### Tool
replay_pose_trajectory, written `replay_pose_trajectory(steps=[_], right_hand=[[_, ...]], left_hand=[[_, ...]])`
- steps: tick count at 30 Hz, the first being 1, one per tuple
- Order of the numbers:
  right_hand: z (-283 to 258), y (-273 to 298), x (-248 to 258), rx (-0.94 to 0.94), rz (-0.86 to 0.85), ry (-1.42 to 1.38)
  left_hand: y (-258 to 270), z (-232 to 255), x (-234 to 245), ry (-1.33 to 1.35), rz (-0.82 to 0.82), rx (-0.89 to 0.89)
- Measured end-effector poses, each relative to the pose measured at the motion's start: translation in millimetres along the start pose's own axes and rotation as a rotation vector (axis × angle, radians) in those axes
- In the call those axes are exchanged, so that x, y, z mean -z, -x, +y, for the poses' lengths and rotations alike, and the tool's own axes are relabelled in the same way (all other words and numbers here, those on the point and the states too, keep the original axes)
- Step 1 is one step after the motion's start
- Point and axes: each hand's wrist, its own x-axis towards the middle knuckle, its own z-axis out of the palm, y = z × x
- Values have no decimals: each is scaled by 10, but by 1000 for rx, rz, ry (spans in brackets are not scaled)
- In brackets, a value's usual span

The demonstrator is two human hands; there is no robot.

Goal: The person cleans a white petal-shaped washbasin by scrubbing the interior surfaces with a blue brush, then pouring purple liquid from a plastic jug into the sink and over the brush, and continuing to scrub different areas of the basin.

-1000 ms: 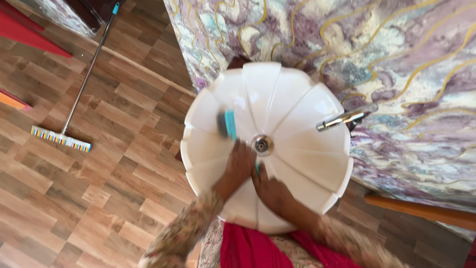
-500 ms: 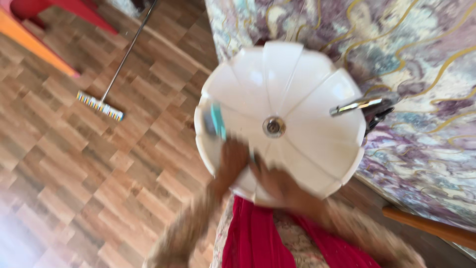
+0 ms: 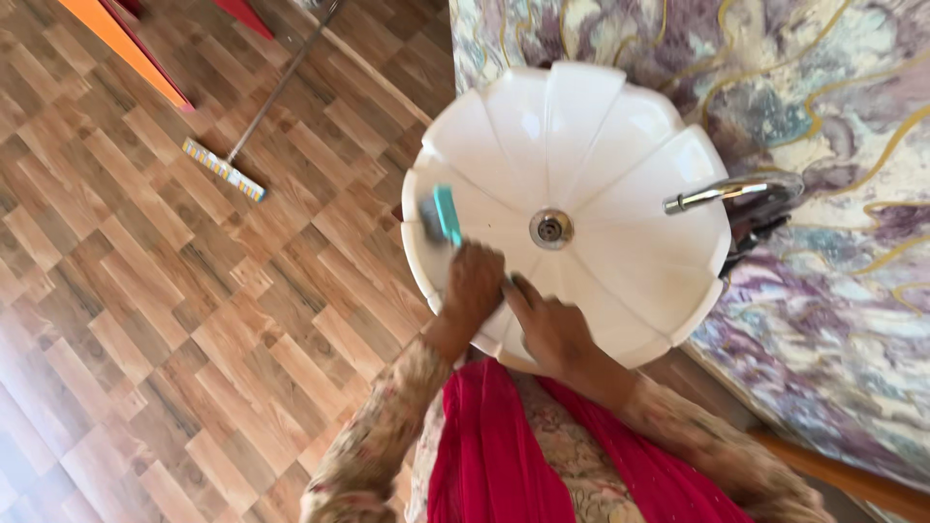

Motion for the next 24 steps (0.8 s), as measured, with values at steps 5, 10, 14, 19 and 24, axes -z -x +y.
replay_pose_trajectory(steps=[5, 10, 14, 19, 24], right_hand=[[265, 184, 363, 23, 396, -265], [180, 1025, 775, 78, -92, 1], [258, 212, 326, 131, 72, 110], [317, -266, 417, 138, -103, 250], [347, 811, 1062, 195, -312, 277]], left_hand=[[-86, 351, 167, -157, 136, -24], [624, 1044, 595, 248, 12, 47], [192, 525, -175, 271, 254, -75], [-151, 372, -383, 907, -161, -71], [351, 1057, 326, 1239, -365, -142]])
